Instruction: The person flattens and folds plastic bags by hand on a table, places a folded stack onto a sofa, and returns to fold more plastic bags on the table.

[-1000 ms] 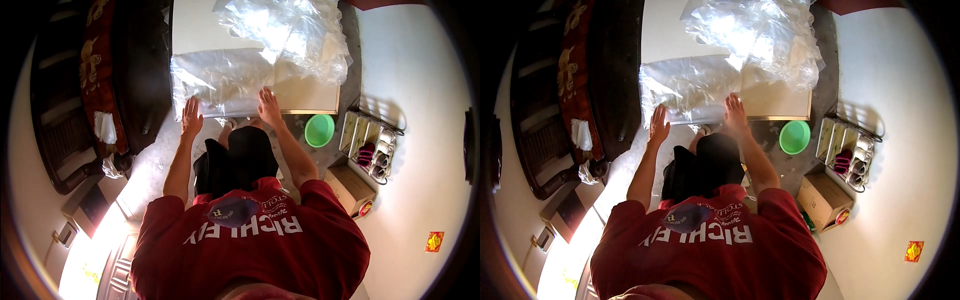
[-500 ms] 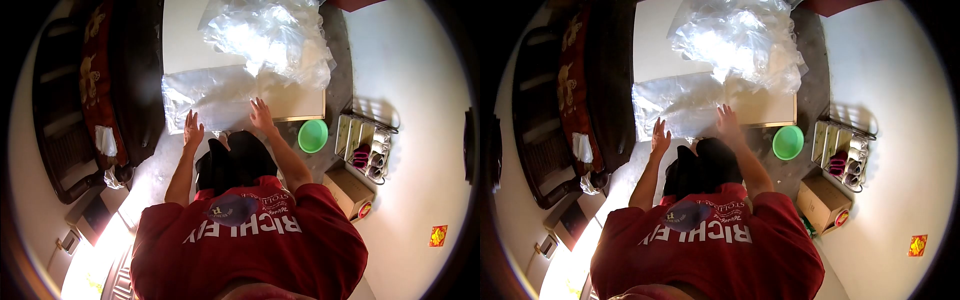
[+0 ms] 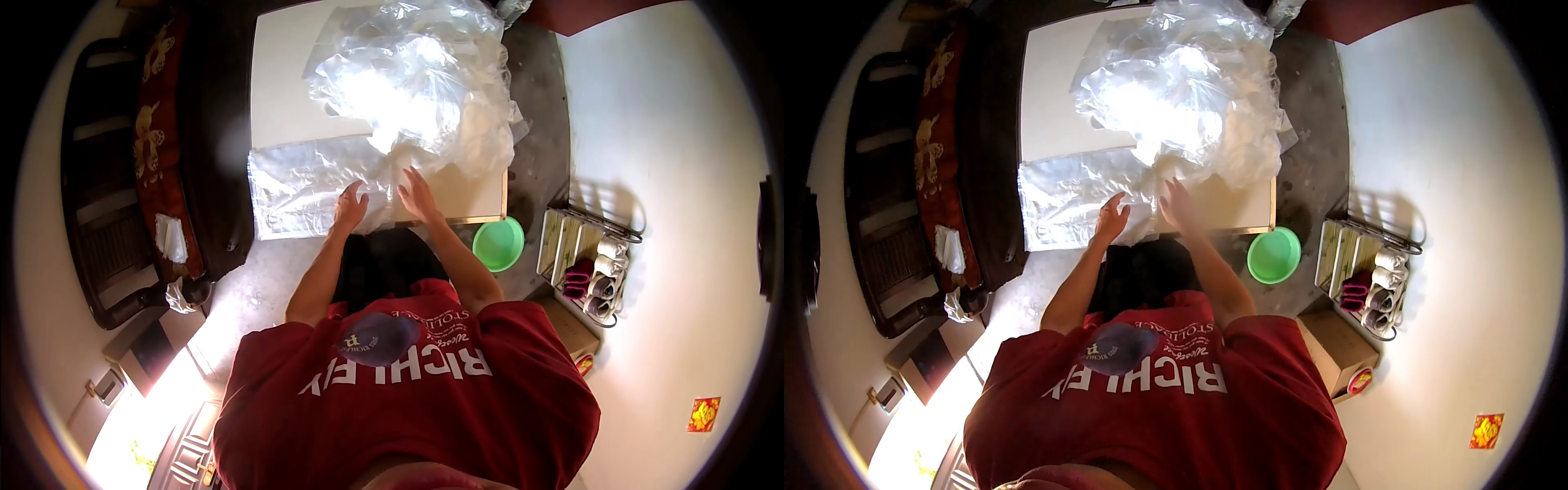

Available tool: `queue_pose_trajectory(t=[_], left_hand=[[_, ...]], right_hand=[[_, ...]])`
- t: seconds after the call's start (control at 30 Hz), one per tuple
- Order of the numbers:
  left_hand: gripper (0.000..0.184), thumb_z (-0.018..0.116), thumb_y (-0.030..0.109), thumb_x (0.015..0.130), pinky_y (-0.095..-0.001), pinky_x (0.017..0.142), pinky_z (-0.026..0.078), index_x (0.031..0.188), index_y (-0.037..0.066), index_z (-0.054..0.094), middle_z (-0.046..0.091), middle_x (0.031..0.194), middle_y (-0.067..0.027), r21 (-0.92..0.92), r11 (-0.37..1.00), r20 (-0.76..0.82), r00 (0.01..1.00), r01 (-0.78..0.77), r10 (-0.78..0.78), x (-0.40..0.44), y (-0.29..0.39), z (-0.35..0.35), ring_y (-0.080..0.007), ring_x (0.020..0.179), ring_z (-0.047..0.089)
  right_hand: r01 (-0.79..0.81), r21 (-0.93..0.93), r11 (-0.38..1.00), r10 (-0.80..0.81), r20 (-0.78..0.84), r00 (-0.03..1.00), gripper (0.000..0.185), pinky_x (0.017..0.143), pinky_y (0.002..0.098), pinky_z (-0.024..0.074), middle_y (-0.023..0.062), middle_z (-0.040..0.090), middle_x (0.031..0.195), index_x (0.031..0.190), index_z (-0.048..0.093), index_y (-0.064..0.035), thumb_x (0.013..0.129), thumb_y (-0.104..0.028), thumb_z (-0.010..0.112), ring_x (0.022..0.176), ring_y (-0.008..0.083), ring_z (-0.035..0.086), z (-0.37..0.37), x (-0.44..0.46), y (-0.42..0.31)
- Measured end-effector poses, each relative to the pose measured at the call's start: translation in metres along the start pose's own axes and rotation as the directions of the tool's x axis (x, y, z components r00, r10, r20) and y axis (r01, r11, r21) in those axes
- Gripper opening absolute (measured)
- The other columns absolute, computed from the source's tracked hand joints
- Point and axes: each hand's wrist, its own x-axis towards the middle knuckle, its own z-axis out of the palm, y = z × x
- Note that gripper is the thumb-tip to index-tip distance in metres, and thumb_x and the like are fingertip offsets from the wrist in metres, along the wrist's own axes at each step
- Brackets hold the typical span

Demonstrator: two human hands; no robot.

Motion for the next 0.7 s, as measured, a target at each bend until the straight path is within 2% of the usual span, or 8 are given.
queue_pose_trajectory(t=[0.1, 0.17, 0.2, 0.27, 0.3, 0.47, 0.6, 0.7], left_hand=[[0.043, 0.054, 0.019, 0.078, -0.0369, 0.085, 0.043, 0.116, 0.001, 0.047, 0.053, 0.113, -0.0179, -0.095, 0.99, 0.052, 0.993, 0.108, -0.103, 0.022, 0.015, 0.013, -0.031, 0.101, 0.053], [0.046, 0.056, 0.019, 0.079, -0.0335, 0.077, 0.047, 0.12, 0.0, 0.045, 0.052, 0.115, -0.016, -0.329, 0.924, 0.028, 0.981, 0.193, -0.194, 0.038, 0.023, 0.02, -0.0258, 0.097, 0.056], [0.046, 0.056, 0.019, 0.079, -0.0335, 0.077, 0.047, 0.12, 0.0, 0.045, 0.052, 0.115, -0.016, -0.329, 0.924, 0.035, 0.98, 0.196, -0.195, 0.047, 0.027, 0.023, -0.0258, 0.097, 0.056], [0.046, 0.055, 0.017, 0.083, -0.03, 0.07, 0.049, 0.124, 0.001, 0.04, 0.046, 0.124, -0.0105, -0.608, 0.71, 0.135, 0.928, 0.354, -0.347, 0.064, 0.033, 0.026, -0.0191, 0.094, 0.057], [0.049, 0.053, 0.015, 0.084, -0.0276, 0.069, 0.048, 0.128, 0.003, 0.034, 0.04, 0.129, -0.0097, -0.616, 0.702, 0.16, 0.929, 0.358, -0.333, 0.072, 0.037, 0.025, -0.0174, 0.092, 0.057], [0.056, 0.051, 0.014, 0.085, -0.0316, 0.074, 0.049, 0.132, 0.001, 0.022, 0.03, 0.134, -0.0126, -0.723, 0.603, 0.196, 0.937, 0.337, -0.29, 0.108, 0.05, 0.021, -0.0229, 0.096, 0.056], [0.072, 0.049, 0.01, 0.085, -0.0389, 0.083, 0.049, 0.135, 0.003, -0.002, 0.024, 0.134, -0.021, -0.907, 0.153, 0.322, 0.879, 0.394, -0.353, 0.127, 0.061, 0.014, -0.034, 0.103, 0.052], [0.063, 0.049, 0.01, 0.085, -0.0379, 0.082, 0.049, 0.134, 0.001, 0.01, 0.026, 0.134, -0.0198, -0.92, 0.043, 0.345, 0.858, 0.389, -0.38, 0.137, 0.061, 0.017, -0.0329, 0.103, 0.052]], right_hand=[[-0.011, 0.059, 0.998, 0.013, -0.042, 0.999, 0.044, 0.095, 0.0383, 0.0341, 0.0208, 0.042, 0.125, 0.118, 0.045, 0.0006, 0.08, -0.019, 0.055, 0.115, 0.0337, 0.041, -0.008, 0.015, 0.007], [-0.042, 0.089, 0.995, 0.045, -0.035, 0.998, 0.045, 0.095, 0.0381, 0.0344, 0.02, 0.042, 0.125, 0.118, 0.045, 0.0005, 0.08, -0.019, 0.055, 0.114, 0.0332, 0.042, -0.012, 0.025, 0.007], [-0.084, 0.121, 0.989, 0.084, 0.0, 0.996, 0.045, 0.095, 0.0376, 0.0345, 0.0195, 0.043, 0.125, 0.118, 0.044, 0.0004, 0.08, -0.019, 0.055, 0.114, 0.0328, 0.042, -0.014, 0.03, 0.004], [-0.131, 0.147, 0.98, 0.127, 0.037, 0.991, 0.045, 0.095, 0.0371, 0.0346, 0.019, 0.043, 0.125, 0.118, 0.044, 0.0004, 0.08, -0.019, 0.055, 0.114, 0.0324, 0.042, -0.02, 0.038, -0.002], [-0.125, 0.152, 0.981, 0.118, 0.052, 0.992, 0.045, 0.095, 0.0367, 0.0346, 0.0189, 0.044, 0.124, 0.119, 0.044, 0.0004, 0.08, -0.019, 0.055, 0.114, 0.0321, 0.042, -0.021, 0.041, -0.003], [-0.091, 0.219, 0.971, 0.077, 0.07, 0.995, 0.043, 0.095, 0.0357, 0.0359, 0.0194, 0.047, 0.12, 0.117, 0.046, 0.0007, 0.081, -0.02, 0.055, 0.112, 0.0323, 0.045, -0.025, 0.053, -0.009], [-0.122, 0.246, 0.961, 0.107, 0.074, 0.991, 0.041, 0.091, 0.0363, 0.0386, 0.0204, 0.051, 0.115, 0.116, 0.047, 0.0006, 0.081, -0.019, 0.056, 0.11, 0.0323, 0.047, -0.03, 0.055, -0.012], [-0.162, 0.297, 0.941, 0.148, 0.071, 0.986, 0.037, 0.086, 0.0372, 0.0425, 0.0207, 0.055, 0.108, 0.111, 0.049, 0.0025, 0.08, -0.016, 0.055, 0.102, 0.0338, 0.052, -0.033, 0.054, -0.009]])
